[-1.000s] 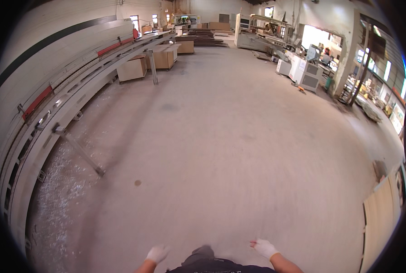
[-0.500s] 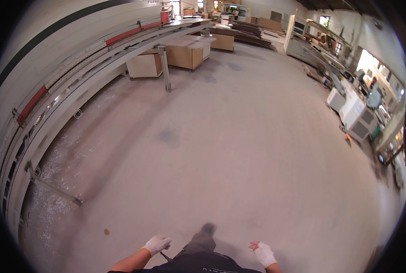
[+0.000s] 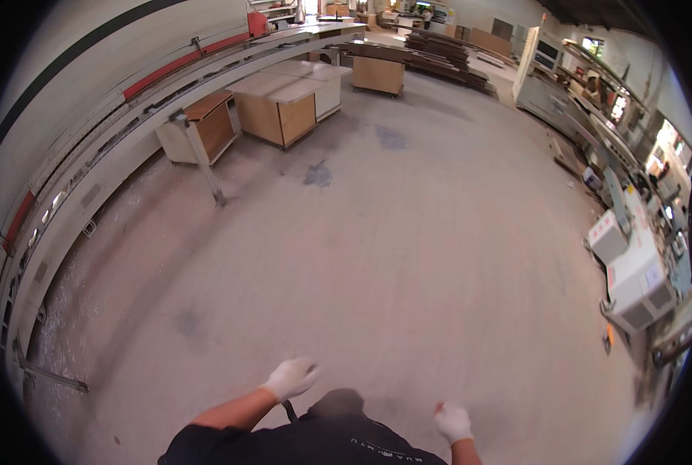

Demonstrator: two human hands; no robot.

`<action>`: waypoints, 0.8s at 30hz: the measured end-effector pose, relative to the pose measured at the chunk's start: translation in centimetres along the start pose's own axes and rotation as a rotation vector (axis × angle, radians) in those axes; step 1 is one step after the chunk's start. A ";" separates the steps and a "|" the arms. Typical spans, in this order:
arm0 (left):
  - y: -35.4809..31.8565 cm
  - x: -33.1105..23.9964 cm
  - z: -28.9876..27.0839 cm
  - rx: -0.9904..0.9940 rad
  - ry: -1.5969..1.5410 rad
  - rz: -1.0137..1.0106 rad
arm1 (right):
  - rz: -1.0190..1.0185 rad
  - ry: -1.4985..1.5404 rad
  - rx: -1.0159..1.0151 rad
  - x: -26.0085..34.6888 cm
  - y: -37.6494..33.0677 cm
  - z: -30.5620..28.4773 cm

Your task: The person operates a machine, then walks to a workbench and wipes a metal surface with a cloth. They pick up long wooden planks, carry them across the workshop, and place them on a conveyor. The person returns to the machine and repeats the cycle.

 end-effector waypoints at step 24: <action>137.9 -58.6 -40.4 0.220 -0.344 -0.338 | -0.055 0.621 -0.063 -27.3 130.7 -81.6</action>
Point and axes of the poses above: each hand's wrist, its own y-axis towards the middle knuckle, its own z-axis out of the palm, x = y × z, the point moved 9 cm from there along y, towards the middle knuckle, and after that the axes turned 13 degrees about y, right-handed, at the moved point
